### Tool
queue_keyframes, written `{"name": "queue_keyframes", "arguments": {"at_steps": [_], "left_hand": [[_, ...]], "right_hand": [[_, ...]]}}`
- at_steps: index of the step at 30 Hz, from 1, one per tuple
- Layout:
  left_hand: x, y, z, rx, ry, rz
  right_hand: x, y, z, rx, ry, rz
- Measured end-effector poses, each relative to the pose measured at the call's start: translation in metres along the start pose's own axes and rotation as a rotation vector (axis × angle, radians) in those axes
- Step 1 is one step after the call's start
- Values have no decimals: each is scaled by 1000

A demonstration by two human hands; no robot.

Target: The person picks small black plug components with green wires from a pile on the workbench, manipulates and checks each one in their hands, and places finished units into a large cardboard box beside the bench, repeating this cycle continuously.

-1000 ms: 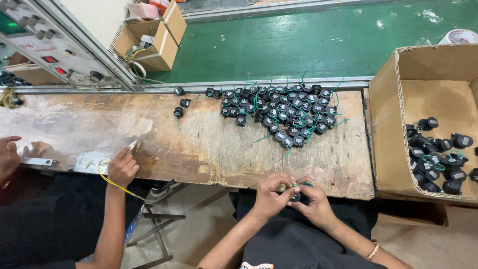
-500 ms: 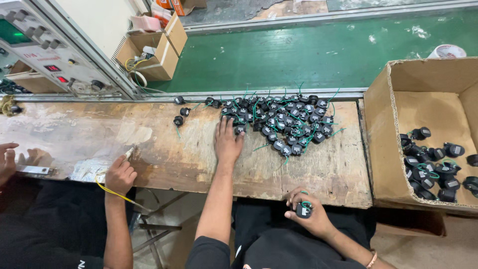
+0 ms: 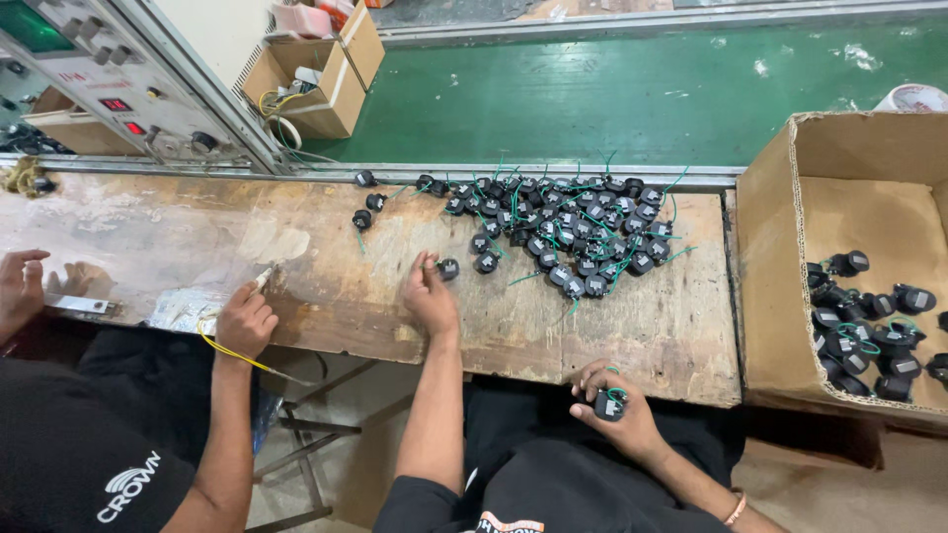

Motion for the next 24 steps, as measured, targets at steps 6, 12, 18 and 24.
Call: {"name": "queue_keyframes", "arguments": {"at_steps": [6, 12, 18, 24], "left_hand": [[68, 6, -12, 446, 7, 125], [156, -24, -43, 184, -472, 869], [160, -11, -46, 207, -497, 1011], [160, 6, -27, 207, -248, 1152]], "right_hand": [[-5, 9, 16, -128, -206, -206], [-6, -3, 8, -5, -126, 6], [9, -1, 7, -28, -294, -60], [2, -10, 18, 412, -35, -9]]}}
Point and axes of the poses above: each hand's wrist, its own x-axis away from the middle knuckle, its own y-axis out of the back of the hand, z = x × y, the point moved 3 cm from there along -x, towards the middle knuckle, and after that the axes turned 8 degrees about y, right-handed, at the moved point
